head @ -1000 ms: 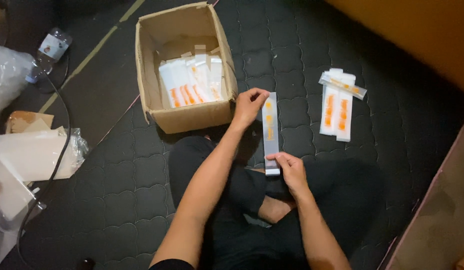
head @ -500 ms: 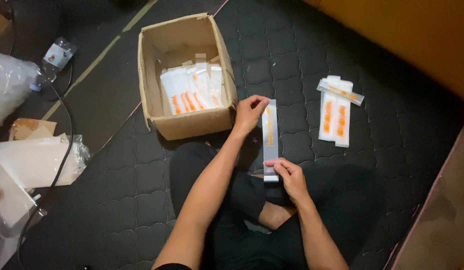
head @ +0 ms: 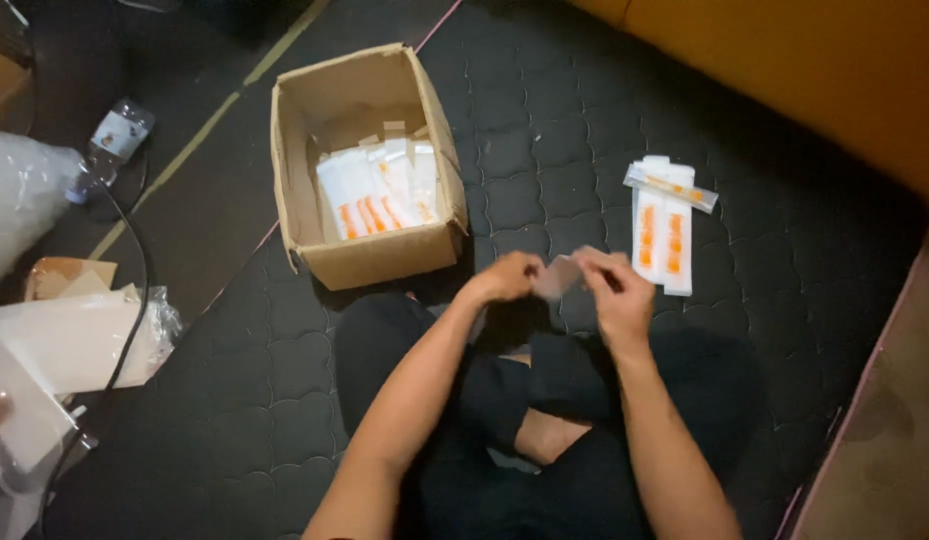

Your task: The person sits on the floor and repeatedly picks up small white packets with orange markings from a cardboard box. They unfold each packet to reveal a strip with orange dots, then fold it back and place it on a pile on the floor. The person continues this process, handling the packets one by one.

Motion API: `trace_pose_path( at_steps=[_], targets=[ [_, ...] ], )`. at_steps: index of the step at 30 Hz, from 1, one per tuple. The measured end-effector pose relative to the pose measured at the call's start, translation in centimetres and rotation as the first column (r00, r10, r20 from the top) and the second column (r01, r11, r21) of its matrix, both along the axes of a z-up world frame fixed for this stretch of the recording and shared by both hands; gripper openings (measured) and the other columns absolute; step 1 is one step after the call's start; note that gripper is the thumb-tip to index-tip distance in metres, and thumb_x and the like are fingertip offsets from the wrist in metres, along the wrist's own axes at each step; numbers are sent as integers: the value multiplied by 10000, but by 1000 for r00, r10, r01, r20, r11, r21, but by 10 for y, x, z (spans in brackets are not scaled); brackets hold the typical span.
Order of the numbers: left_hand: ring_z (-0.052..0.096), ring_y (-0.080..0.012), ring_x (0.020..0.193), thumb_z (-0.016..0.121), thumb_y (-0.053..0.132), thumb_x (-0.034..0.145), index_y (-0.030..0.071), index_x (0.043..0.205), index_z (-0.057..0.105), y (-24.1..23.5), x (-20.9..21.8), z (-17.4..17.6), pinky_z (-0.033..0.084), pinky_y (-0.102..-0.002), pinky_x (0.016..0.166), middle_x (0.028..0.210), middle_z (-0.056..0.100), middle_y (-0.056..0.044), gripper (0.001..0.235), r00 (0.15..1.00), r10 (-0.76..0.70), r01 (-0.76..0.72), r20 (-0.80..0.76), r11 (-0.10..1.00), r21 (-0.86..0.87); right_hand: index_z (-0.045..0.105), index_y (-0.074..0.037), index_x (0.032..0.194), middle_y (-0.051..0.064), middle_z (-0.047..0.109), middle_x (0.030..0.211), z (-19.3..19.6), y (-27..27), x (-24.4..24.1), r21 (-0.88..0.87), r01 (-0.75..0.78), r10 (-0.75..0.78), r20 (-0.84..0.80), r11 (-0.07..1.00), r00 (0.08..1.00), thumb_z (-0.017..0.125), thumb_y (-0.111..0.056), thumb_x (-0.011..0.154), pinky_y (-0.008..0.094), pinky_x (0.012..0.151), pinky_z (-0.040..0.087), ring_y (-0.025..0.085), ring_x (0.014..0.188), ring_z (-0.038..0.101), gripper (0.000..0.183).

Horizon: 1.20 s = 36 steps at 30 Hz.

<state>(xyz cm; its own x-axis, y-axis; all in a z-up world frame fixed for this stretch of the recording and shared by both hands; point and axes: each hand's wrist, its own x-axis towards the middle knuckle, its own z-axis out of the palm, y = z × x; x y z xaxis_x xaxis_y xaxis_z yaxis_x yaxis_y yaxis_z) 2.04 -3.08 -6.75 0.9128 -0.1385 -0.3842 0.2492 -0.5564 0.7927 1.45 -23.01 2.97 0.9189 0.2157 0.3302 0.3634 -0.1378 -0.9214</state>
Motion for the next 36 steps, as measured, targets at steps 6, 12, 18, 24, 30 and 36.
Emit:
trace_pose_path(
  at_steps=[6, 12, 18, 24, 30, 36],
  targets=[
    [656, -417, 1196, 628, 308, 935, 258, 1173, 770, 0, -12, 17, 532, -557, 999, 1253, 717, -134, 282, 996, -39, 21, 85, 977, 211, 704, -71, 1034, 106, 730, 998, 36, 28, 27, 133, -101, 136, -289, 986, 948, 541, -199, 1092, 300, 862, 482, 167, 899, 659, 215],
    [680, -168, 802, 648, 375, 964, 172, 1154, 774, 11, -8, 57, 552, -356, 827, 854, 709, -52, 305, 914, 384, -235, 127, 761, -605, 701, -133, 946, -36, 634, 729, 13, 41, 16, 15, -191, 180, -409, 981, 894, 635, -217, 1045, 217, 623, 420, 62, 669, 521, 146],
    [655, -180, 1033, 695, 373, 997, 160, 1034, 817, -4, -9, 57, 502, -416, 959, 1065, 756, -102, 248, 861, 470, -295, 196, 773, -561, 716, -189, 916, -67, 644, 715, -40, 45, 27, -5, -161, 140, -475, 987, 869, 637, -180, 1013, 180, 639, 413, 36, 669, 517, 126],
    [679, -104, 924, 666, 494, 951, 257, 1064, 822, -3, 1, 90, 539, -320, 872, 916, 797, -11, 305, 783, 623, -519, -6, 647, -559, 761, -90, 1133, 140, 787, 921, -36, 64, -27, 37, -85, 88, -666, 996, 741, 602, -199, 1015, 281, 717, 575, 150, 774, 712, 226],
    [774, -261, 926, 664, 375, 1003, 122, 1157, 787, 7, 2, 73, 613, -389, 822, 986, 788, -151, 321, 767, 633, -515, -107, 507, -691, 641, 37, 1303, 299, 751, 1034, -92, 35, -81, 298, 32, 215, -756, 954, 618, 527, -219, 1058, 304, 728, 599, 269, 854, 772, 372],
    [783, -270, 876, 645, 313, 1017, 93, 1144, 784, 5, -1, 73, 640, -398, 744, 942, 793, -141, 290, 769, 627, -533, -125, 521, -667, 622, 53, 1305, 302, 758, 1022, -102, 19, -123, 348, 112, 227, -791, 931, 568, 499, -117, 1054, 300, 707, 600, 271, 793, 780, 327]
  ],
)
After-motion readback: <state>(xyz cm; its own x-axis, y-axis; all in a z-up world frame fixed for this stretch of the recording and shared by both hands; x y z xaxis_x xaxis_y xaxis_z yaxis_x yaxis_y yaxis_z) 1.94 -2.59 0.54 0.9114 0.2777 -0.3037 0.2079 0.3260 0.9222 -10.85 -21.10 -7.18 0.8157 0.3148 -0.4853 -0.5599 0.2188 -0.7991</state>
